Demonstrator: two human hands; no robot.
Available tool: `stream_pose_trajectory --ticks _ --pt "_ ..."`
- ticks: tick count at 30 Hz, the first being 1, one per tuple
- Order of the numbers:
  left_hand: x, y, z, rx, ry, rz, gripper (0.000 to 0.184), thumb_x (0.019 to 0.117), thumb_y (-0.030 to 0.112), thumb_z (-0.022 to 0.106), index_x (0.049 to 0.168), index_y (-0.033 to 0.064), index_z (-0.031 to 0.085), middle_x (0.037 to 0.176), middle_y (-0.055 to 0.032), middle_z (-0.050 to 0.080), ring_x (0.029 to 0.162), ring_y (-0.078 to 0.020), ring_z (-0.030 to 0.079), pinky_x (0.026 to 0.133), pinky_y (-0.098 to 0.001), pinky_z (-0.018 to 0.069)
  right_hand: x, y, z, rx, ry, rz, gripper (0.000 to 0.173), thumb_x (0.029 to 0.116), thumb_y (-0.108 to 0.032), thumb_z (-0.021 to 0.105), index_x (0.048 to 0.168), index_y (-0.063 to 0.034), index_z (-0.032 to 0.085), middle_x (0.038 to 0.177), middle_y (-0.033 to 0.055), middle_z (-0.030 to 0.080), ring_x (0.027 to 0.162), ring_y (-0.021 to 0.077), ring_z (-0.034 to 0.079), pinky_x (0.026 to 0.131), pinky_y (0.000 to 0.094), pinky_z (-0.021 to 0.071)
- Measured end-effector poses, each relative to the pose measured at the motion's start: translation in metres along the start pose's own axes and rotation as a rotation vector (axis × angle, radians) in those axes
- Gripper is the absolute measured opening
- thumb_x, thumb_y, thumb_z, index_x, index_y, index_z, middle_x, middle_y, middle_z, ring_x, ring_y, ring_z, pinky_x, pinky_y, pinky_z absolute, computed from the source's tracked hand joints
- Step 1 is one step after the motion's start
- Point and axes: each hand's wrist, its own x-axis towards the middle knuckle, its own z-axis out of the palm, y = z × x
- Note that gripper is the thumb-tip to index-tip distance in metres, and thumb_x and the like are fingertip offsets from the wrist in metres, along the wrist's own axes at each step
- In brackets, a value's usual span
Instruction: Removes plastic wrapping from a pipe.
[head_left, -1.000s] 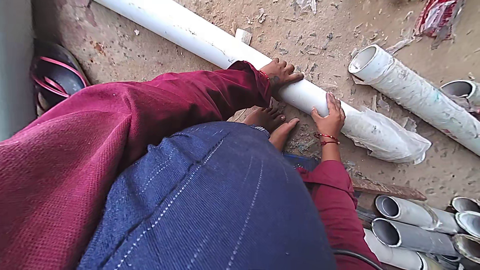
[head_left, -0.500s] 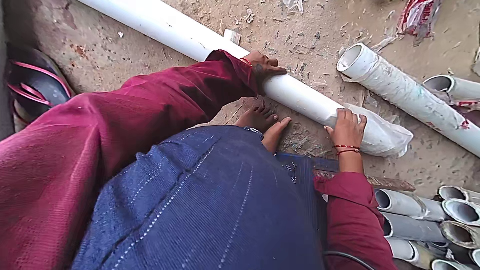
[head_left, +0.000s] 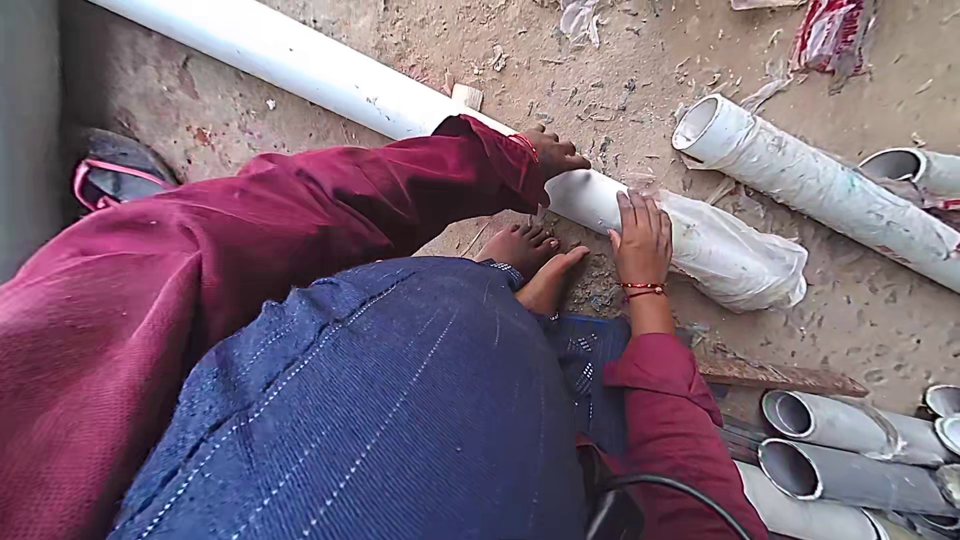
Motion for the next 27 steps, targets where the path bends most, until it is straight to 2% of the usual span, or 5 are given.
stream_pose_trajectory --ticks 4,8,19,24,27 --pt "0.067 -0.038 -0.034 0.165 0.204 0.216 0.095 0.0877 0.016 0.08 0.165 0.0267 0.026 0.153 -0.0326 0.041 0.138 -0.0581 0.041 0.108 -0.0794 0.027 -0.009 0.009 0.009 -0.043 0.128 0.002 0.015 0.0989 0.003 0.057 0.098 0.0123 0.069 0.097 0.0302 0.07 0.094 0.0484 0.07 0.082 0.0567 0.0548" --pt "0.072 -0.039 -0.026 0.19 0.278 0.212 0.106 0.0775 0.025 0.088 0.164 0.0312 0.027 0.145 -0.0321 0.048 0.129 -0.055 0.05 0.103 -0.074 0.0358 -0.028 0.003 0.004 -0.018 0.124 0.092 0.017 0.0975 0.008 0.054 0.099 0.0123 0.07 0.097 0.0295 0.07 0.095 0.0477 0.07 0.083 0.0555 0.0554" --pt "0.073 -0.037 -0.027 0.177 0.247 0.167 0.076 0.0987 0.004 0.063 0.163 0.0303 0.031 0.15 -0.0292 0.047 0.134 -0.0544 0.047 0.105 -0.0729 0.0336 -0.147 0.06 -0.063 0.057 0.303 0.238 0.022 0.0916 0.012 0.056 0.095 0.0088 0.077 0.097 0.0281 0.075 0.092 0.0444 0.074 0.084 0.0492 0.0586" --pt "0.07 -0.043 -0.025 0.149 0.329 0.22 0.099 0.076 0.019 0.091 0.16 0.0254 0.039 0.146 -0.03 0.051 0.131 -0.0536 0.05 0.112 -0.0709 0.0301 -0.168 0.069 -0.093 0.079 0.511 0.339 0.021 0.0896 0.011 0.058 0.093 0.0077 0.079 0.095 0.026 0.076 0.088 0.0387 0.076 0.082 0.0431 0.0593" --pt "0.057 -0.036 -0.032 0.14 0.291 0.189 0.1 0.077 0.017 0.09 0.161 0.0246 0.037 0.152 -0.0257 0.048 0.14 -0.0509 0.044 0.118 -0.0702 0.0225 -0.181 0.068 -0.106 0.042 0.653 0.445 0.021 0.0885 0.012 0.06 0.093 0.0064 0.079 0.094 0.0246 0.077 0.087 0.0355 0.077 0.08 0.0397 0.0593"
